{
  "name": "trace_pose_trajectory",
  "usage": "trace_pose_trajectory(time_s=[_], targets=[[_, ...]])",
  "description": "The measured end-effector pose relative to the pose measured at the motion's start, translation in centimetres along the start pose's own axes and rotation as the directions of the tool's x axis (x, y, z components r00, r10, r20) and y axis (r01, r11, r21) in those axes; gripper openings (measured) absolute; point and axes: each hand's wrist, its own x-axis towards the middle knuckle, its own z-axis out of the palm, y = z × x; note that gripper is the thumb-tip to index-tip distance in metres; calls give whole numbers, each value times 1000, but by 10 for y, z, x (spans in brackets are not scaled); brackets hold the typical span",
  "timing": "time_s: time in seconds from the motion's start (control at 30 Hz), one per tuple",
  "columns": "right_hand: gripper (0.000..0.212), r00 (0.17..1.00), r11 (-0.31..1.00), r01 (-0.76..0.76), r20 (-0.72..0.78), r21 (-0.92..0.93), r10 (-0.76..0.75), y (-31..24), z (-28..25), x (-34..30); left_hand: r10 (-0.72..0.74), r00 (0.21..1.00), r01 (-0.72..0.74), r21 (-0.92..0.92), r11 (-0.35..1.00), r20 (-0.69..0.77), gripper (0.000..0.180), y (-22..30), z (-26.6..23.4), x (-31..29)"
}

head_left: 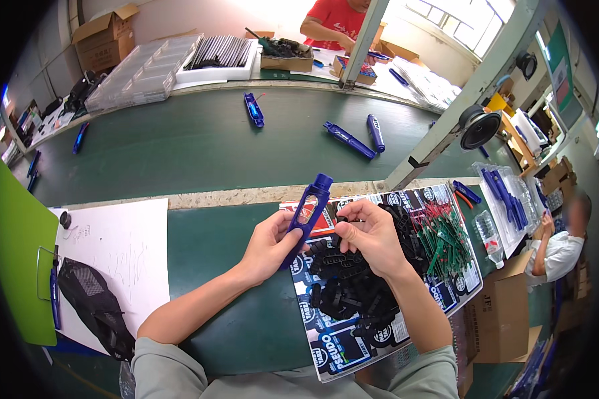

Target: Insert circuit boards into plastic housings and organize them for production.

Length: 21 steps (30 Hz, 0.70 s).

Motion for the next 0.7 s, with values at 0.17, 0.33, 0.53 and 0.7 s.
trace_pose_trajectory(time_s=[0.17, 0.33, 0.53, 0.7], targets=[[26, 999, 997, -51, 11, 61, 51, 3, 10, -4, 19, 1000, -19, 2, 1000, -22, 16, -6, 4, -4], [27, 998, 999, 1, -67, 33, 1, 10, 23, -5, 34, 999, -35, 12, 999, 26, 29, -9, 5, -7], [20, 982, 987, 108, -144, -115, -124, 13, 31, -4, 60, 997, -60, 6, 998, 45, 35, -13, 5, -6], [11, 859, 690, 336, -92, -641, -504, 16, 40, 2, 84, 995, -86, 39, 996, 54, 35, -18, 3, -5]])
